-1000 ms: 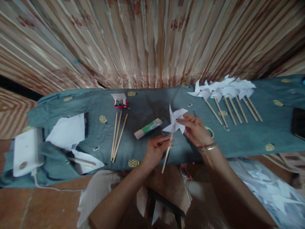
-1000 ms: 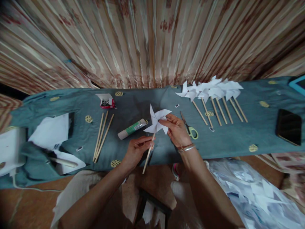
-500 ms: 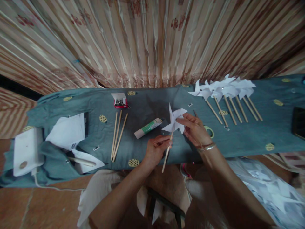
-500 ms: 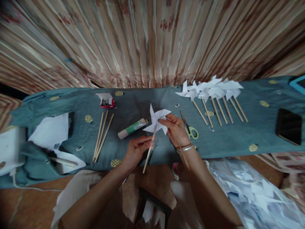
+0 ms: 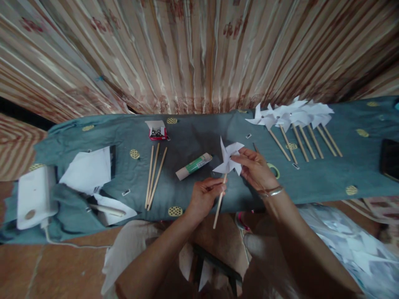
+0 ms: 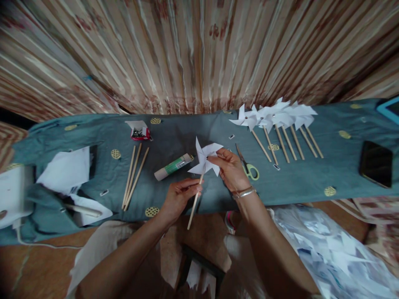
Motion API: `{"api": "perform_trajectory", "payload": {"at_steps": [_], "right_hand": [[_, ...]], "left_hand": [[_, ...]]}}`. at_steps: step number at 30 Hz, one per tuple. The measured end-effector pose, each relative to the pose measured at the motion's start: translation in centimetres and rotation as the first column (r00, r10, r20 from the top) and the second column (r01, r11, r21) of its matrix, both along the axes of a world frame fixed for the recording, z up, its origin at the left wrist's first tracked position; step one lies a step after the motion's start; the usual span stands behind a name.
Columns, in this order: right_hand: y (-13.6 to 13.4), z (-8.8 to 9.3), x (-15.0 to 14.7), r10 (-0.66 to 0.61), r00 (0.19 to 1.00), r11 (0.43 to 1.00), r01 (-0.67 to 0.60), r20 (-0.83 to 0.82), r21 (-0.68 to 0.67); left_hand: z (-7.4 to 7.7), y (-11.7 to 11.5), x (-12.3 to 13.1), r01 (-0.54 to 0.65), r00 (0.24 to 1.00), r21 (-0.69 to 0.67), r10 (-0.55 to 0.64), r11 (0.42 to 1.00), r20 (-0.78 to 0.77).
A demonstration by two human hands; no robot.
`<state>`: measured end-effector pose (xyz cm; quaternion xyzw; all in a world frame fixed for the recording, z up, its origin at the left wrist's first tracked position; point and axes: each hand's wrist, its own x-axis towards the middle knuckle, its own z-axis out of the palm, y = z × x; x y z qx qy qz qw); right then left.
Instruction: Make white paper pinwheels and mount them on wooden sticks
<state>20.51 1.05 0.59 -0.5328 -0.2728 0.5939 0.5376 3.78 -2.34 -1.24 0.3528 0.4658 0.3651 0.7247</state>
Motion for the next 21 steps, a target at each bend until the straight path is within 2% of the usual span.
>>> {"api": "perform_trajectory", "payload": {"at_steps": [12,16,21], "right_hand": [[-2.4,0.5,0.8,0.057,0.997,0.998,-0.055,0.053,-0.032],[-3.7,0.4,0.7,0.059,0.997,0.998,-0.057,0.051,-0.033],[-5.2,-0.2,0.2,0.084,0.994,0.994,-0.079,0.066,-0.075]], "left_hand": [[0.9,-2.6,-0.7,0.06,0.998,-0.041,-0.059,0.997,0.017],[1.1,-4.1,-0.8,0.043,0.999,-0.085,-0.041,0.995,0.031],[0.7,-6.4,-1.3,-0.002,1.0,-0.109,0.004,0.994,0.015]]}}
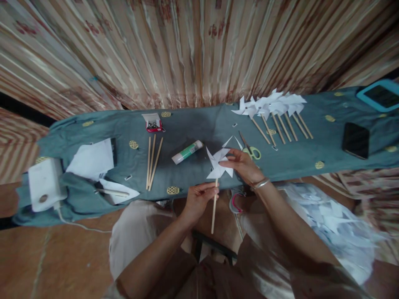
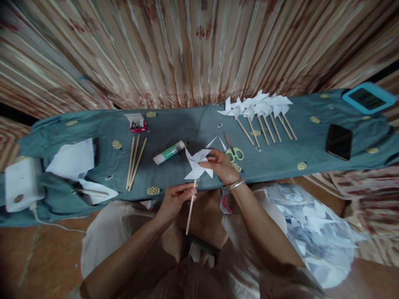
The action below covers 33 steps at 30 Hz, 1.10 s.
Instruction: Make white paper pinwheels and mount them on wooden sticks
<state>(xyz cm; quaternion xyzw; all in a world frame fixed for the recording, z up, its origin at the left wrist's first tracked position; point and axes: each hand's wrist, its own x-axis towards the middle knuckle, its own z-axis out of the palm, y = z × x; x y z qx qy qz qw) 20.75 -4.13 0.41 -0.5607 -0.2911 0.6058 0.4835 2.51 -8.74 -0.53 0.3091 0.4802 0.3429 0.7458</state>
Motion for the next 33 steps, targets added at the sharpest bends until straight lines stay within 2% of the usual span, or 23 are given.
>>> {"api": "perform_trajectory", "payload": {"at_steps": [5,8,10,12,15,18,20,24,27,33], "right_hand": [[-0.5,-0.4,-0.4,0.122,0.987,0.992,-0.118,0.108,-0.044],[-0.4,-0.4,-0.7,0.22,0.941,0.974,-0.199,0.256,-0.104],[-0.1,-0.1,-1.0,0.296,0.845,0.955,-0.255,0.445,-0.152],[0.3,0.4,-1.3,0.365,0.693,0.93,-0.299,0.621,-0.214],[1.0,1.2,-1.8,0.443,0.526,0.893,-0.329,0.726,-0.307],[1.4,2.0,-2.2,0.499,0.392,0.858,-0.349,0.773,-0.377],[1.6,2.3,-2.3,0.518,0.347,0.844,-0.355,0.782,-0.402],[2.0,2.6,-2.4,0.557,0.287,0.817,-0.36,0.779,-0.451],[2.4,2.6,-2.6,0.577,0.271,0.804,-0.358,0.771,-0.475],[3.1,3.1,-3.2,0.629,0.157,0.757,-0.347,0.761,-0.554]], "left_hand": [[-0.6,-1.8,-0.3,-0.078,0.997,-0.093,0.08,0.993,0.011],[-1.0,-2.6,-0.5,-0.125,0.991,-0.133,0.13,0.983,0.029],[-1.2,-3.0,-0.6,-0.134,0.988,-0.152,0.144,0.979,0.052],[-1.5,-3.3,-0.6,-0.141,0.984,-0.177,0.157,0.974,0.079],[-1.9,-3.5,-0.5,-0.149,0.978,-0.223,0.176,0.963,0.109],[-2.2,-3.6,-0.3,-0.148,0.976,-0.247,0.182,0.958,0.121],[-2.4,-3.6,-0.2,-0.151,0.975,-0.25,0.186,0.956,0.122],[-2.8,-3.6,-0.1,-0.152,0.974,-0.241,0.186,0.959,0.128],[-3.0,-3.5,-0.1,-0.146,0.974,-0.236,0.18,0.961,0.134],[-3.3,-3.6,-0.2,-0.138,0.974,-0.217,0.172,0.966,0.145]]}}
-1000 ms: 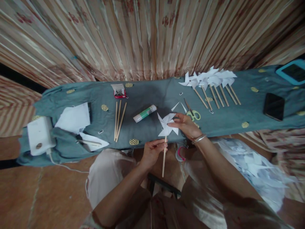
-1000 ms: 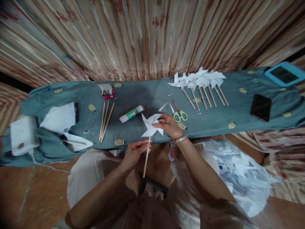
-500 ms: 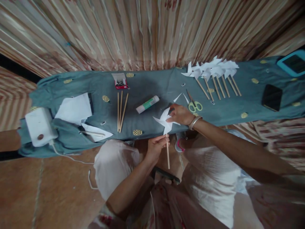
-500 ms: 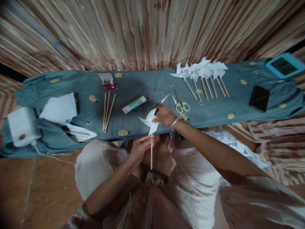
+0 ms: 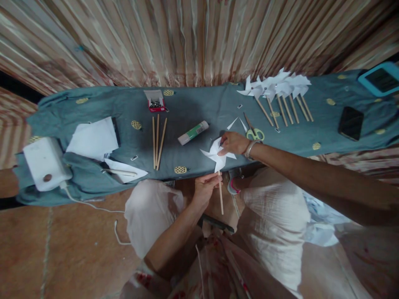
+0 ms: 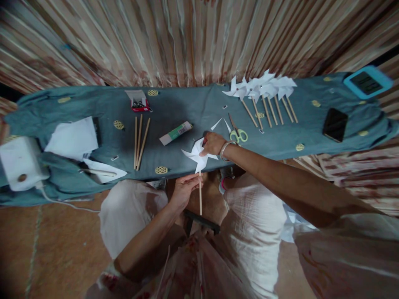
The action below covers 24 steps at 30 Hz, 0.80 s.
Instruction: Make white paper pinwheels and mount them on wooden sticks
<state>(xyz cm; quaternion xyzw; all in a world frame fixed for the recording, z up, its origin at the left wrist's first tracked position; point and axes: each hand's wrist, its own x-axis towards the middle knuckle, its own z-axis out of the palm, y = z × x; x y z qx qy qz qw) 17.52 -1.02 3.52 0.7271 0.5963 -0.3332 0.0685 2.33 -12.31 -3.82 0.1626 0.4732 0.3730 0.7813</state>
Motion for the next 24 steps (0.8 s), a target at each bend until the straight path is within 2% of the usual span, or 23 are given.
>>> {"api": "perform_trajectory", "payload": {"at_steps": [9,17,24], "right_hand": [[0.4,0.0,-0.5,-0.017,0.999,0.999,0.018,0.039,-0.042],[0.5,-0.6,0.0,-0.052,0.998,0.998,0.051,-0.025,-0.039],[-0.4,-0.7,1.0,-0.102,0.98,0.994,0.109,-0.172,0.03]], "left_hand": [[-0.1,0.1,0.0,0.001,1.0,-0.004,-0.001,1.0,0.022],[-0.1,0.1,0.0,0.019,1.0,0.016,-0.019,1.0,0.005],[0.9,0.1,-0.2,0.0,1.0,-0.003,0.0,1.0,0.03]]}}
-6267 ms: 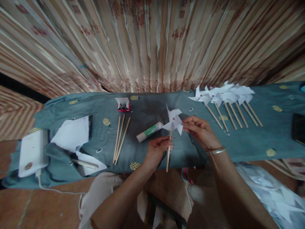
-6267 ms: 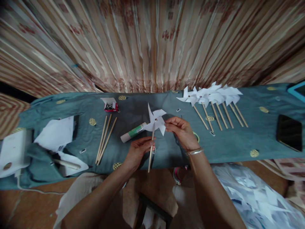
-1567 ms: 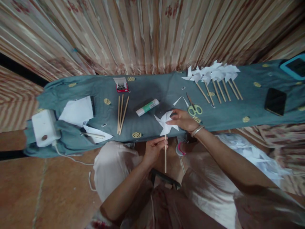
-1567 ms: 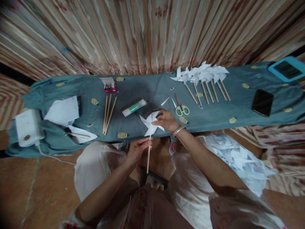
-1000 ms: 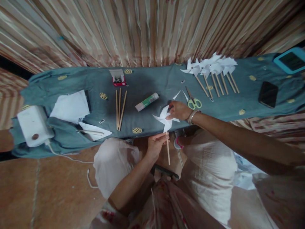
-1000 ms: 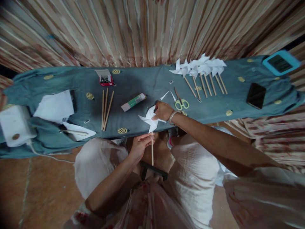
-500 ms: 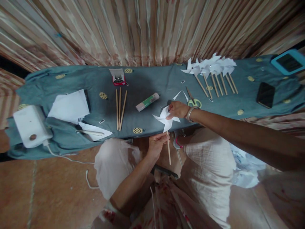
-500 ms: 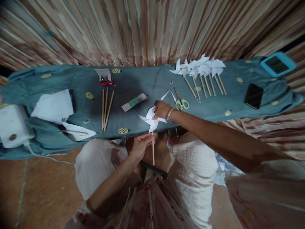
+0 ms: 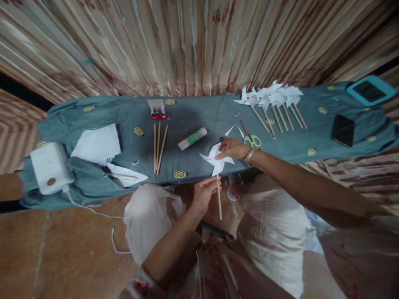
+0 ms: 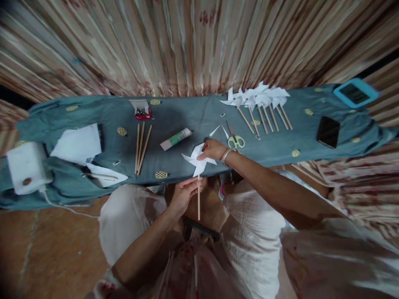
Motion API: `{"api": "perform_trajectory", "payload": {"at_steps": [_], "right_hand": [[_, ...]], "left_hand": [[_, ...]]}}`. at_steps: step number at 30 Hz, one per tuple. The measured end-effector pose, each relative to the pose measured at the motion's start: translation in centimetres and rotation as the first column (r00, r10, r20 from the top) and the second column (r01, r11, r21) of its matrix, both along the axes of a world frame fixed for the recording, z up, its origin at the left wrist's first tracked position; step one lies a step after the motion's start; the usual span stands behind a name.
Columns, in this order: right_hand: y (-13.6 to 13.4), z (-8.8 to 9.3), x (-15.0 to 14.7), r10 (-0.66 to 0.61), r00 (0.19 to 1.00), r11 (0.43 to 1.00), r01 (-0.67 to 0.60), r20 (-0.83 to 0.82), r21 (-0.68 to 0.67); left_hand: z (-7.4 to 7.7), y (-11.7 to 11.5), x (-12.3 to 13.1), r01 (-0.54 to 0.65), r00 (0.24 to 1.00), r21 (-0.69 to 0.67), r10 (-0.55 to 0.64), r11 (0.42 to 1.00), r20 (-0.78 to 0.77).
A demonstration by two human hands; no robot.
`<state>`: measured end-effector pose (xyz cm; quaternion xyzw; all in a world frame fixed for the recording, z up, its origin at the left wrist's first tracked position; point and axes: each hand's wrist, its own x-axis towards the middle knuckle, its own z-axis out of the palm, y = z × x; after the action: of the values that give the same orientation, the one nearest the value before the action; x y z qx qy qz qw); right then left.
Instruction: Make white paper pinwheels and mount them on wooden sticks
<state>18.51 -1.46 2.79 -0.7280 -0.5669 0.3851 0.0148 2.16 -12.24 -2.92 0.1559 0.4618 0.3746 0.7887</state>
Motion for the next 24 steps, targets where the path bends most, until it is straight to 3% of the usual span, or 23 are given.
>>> {"api": "perform_trajectory", "payload": {"at_steps": [2,4,6,10,14,18,21,24], "right_hand": [[-0.7,0.0,0.7,-0.078,0.973,0.996,0.083,-0.216,0.017],[-1.4,0.2,1.4,-0.204,0.853,0.977,0.209,-0.48,-0.043],[-2.0,0.5,2.1,-0.31,0.716,0.943,0.317,-0.625,-0.104],[-1.8,1.1,3.0,-0.417,0.431,0.842,0.516,-0.8,-0.16],[-0.5,0.7,3.4,-0.386,0.286,0.774,0.617,-0.877,-0.139],[-0.3,-0.8,2.7,-0.286,0.326,0.793,0.609,-0.901,-0.031],[-0.7,-1.4,1.7,-0.118,0.522,0.915,0.387,-0.845,0.112],[-1.0,-1.4,0.8,-0.023,0.577,0.972,0.205,-0.816,0.118]], "left_hand": [[0.4,0.2,-0.2,0.004,1.0,0.001,-0.004,1.0,0.003],[0.9,0.5,-0.4,0.005,1.0,-0.002,-0.005,1.0,0.005],[1.6,1.1,-0.6,0.004,1.0,0.0,-0.004,1.0,0.011],[3.4,3.4,-0.2,0.02,0.999,0.055,-0.022,0.998,0.024],[5.4,7.8,1.0,0.029,0.999,0.161,-0.034,0.986,0.028],[6.3,12.1,2.2,-0.031,0.999,0.285,0.026,0.958,0.022],[5.9,13.9,2.5,-0.05,0.999,0.328,0.054,0.944,-0.003],[5.2,14.2,2.2,-0.037,0.997,0.343,0.057,0.938,-0.049]]}}
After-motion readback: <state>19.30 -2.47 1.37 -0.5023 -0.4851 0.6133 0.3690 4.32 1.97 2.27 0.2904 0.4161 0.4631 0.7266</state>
